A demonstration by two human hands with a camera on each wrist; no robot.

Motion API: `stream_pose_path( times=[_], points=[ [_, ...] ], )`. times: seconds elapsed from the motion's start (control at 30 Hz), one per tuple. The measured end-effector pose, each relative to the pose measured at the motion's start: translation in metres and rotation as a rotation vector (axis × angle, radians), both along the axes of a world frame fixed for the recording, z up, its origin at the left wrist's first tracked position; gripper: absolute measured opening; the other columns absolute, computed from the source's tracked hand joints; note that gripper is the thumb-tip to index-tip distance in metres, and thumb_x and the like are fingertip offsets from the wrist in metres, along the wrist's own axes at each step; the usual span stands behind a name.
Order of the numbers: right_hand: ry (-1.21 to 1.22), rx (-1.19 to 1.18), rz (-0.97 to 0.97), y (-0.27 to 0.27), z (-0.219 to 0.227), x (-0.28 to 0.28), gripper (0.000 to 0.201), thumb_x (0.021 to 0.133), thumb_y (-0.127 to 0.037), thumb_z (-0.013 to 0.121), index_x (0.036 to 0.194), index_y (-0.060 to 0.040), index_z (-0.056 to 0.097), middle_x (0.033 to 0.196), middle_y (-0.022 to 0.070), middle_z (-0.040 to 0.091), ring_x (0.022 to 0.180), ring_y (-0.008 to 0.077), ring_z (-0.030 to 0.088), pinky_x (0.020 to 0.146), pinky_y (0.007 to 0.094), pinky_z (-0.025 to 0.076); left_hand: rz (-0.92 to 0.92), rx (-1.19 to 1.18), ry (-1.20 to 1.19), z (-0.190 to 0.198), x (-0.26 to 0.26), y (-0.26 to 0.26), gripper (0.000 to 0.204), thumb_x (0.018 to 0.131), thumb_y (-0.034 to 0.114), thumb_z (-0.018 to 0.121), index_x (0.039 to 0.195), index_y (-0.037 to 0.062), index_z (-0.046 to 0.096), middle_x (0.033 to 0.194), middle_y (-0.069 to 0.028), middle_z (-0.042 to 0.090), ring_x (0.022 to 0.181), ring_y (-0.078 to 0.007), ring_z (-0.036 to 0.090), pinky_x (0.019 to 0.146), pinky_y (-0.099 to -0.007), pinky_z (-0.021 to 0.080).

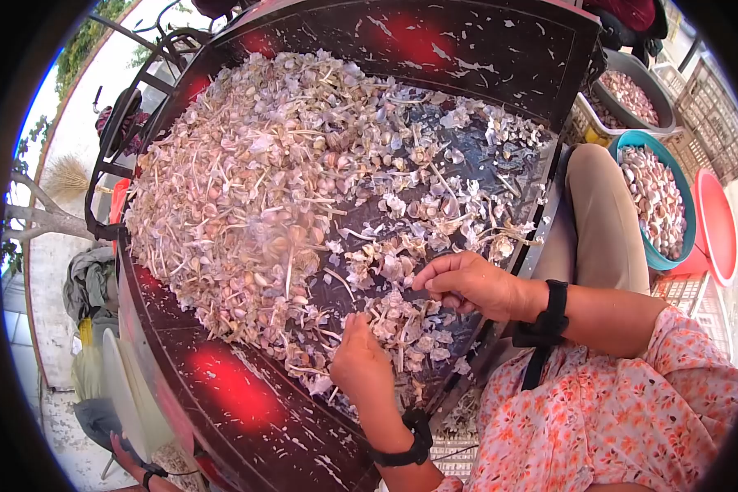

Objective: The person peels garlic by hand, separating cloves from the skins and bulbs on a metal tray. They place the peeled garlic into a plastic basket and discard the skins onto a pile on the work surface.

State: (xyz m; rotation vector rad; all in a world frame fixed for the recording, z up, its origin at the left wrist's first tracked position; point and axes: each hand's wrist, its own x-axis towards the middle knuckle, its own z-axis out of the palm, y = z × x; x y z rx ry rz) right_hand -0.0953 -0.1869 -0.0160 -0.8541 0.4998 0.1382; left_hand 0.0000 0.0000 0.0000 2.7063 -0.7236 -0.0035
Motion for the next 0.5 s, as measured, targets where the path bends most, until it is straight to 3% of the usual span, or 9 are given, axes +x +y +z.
stream_pose_path(
  times=[0.07,0.1,0.17,0.23,0.3,0.33,0.37,0.43,0.5],
  points=[
    [-0.036,-0.011,0.007,0.003,0.003,0.003,0.025,0.083,-0.011,0.053,0.104,-0.0031,0.063,0.079,0.0038,0.062,0.067,0.0098,0.055,0.062,0.0233,0.045,-0.169,-0.02,0.083,0.0,-0.014,-0.005,0.022,0.082,0.009,0.057,0.102,0.0059,0.066,0.111,-0.0169,0.061,0.106,-0.0333,0.057,0.088,-0.0389,0.046],
    [0.009,-0.046,0.01,0.0,-0.002,-0.006,0.025,0.083,-0.011,0.053,0.104,-0.0031,0.063,0.079,0.0038,0.062,0.067,0.0098,0.055,0.062,0.0233,0.045,-0.168,-0.058,0.125,-0.018,-0.03,-0.01,0.022,0.082,0.009,0.057,0.102,0.0059,0.066,0.111,-0.0169,0.061,0.106,-0.0333,0.057,0.088,-0.0389,0.046],
    [-0.122,-0.442,0.096,0.01,-0.012,0.0,0.025,0.083,-0.012,0.054,0.104,0.0002,0.063,0.081,0.0038,0.063,0.068,0.0129,0.057,0.063,0.0258,0.047,-0.432,0.024,-0.2,-0.033,-0.036,-0.005,0.02,0.082,0.007,0.057,0.098,0.004,0.066,0.109,-0.015,0.063,0.106,-0.0335,0.057,0.087,-0.0402,0.046],
    [-0.148,-0.574,0.106,0.014,-0.014,-0.001,0.027,0.082,-0.012,0.055,0.104,0.0008,0.062,0.084,0.0087,0.065,0.072,0.0175,0.06,0.069,0.0279,0.048,-0.457,-0.03,-0.214,-0.036,-0.041,0.003,0.019,0.078,0.005,0.056,0.094,0.002,0.066,0.103,-0.0128,0.064,0.105,-0.0325,0.058,0.086,-0.0417,0.046],
    [-0.117,-0.876,0.218,0.018,-0.011,-0.003,0.029,0.08,-0.012,0.055,0.106,-0.0014,0.062,0.092,0.0165,0.065,0.083,0.0254,0.062,0.078,0.0318,0.048,-0.503,-0.087,-0.189,-0.039,-0.044,0.011,0.019,0.077,0.004,0.057,0.094,0.0025,0.065,0.104,-0.0126,0.064,0.105,-0.0315,0.058,0.086,-0.0416,0.047],
    [-0.232,-1.063,0.213,0.02,-0.012,-0.006,0.031,0.077,-0.013,0.054,0.105,-0.003,0.062,0.094,0.0209,0.063,0.089,0.0331,0.061,0.081,0.0374,0.047,-0.498,-0.089,-0.189,-0.039,-0.045,0.014,0.019,0.077,0.004,0.057,0.094,0.0025,0.065,0.104,-0.0126,0.064,0.105,-0.0315,0.058,0.086,-0.0416,0.047],
    [-0.231,-1.068,0.216,0.019,-0.016,-0.006,0.031,0.077,-0.013,0.054,0.105,-0.003,0.062,0.094,0.0209,0.063,0.089,0.0331,0.061,0.081,0.0374,0.047,-0.496,-0.083,-0.18,-0.038,-0.047,0.016,0.019,0.077,0.004,0.057,0.094,0.0027,0.066,0.104,-0.0124,0.064,0.105,-0.0311,0.058,0.086,-0.041,0.047],
    [-0.237,-1.367,0.286,0.015,-0.023,-0.006,0.03,0.079,-0.014,0.056,0.107,-0.0022,0.061,0.093,0.0187,0.063,0.085,0.0349,0.06,0.075,0.0397,0.048,-0.497,-0.079,-0.173,-0.037,-0.05,0.019,0.02,0.076,0.003,0.057,0.094,0.003,0.066,0.104,-0.0123,0.064,0.104,-0.0306,0.059,0.086,-0.0404,0.047],
    [-0.226,-1.426,0.192,0.001,-0.028,-0.005,0.027,0.079,-0.014,0.056,0.102,-0.0005,0.061,0.091,0.019,0.064,0.084,0.0383,0.06,0.076,0.042,0.048,-0.599,-0.115,-0.114,-0.036,-0.053,0.02,0.02,0.076,0.003,0.058,0.095,0.0036,0.066,0.103,-0.0124,0.064,0.103,-0.0297,0.06,0.085,-0.0377,0.048]
  ],
)
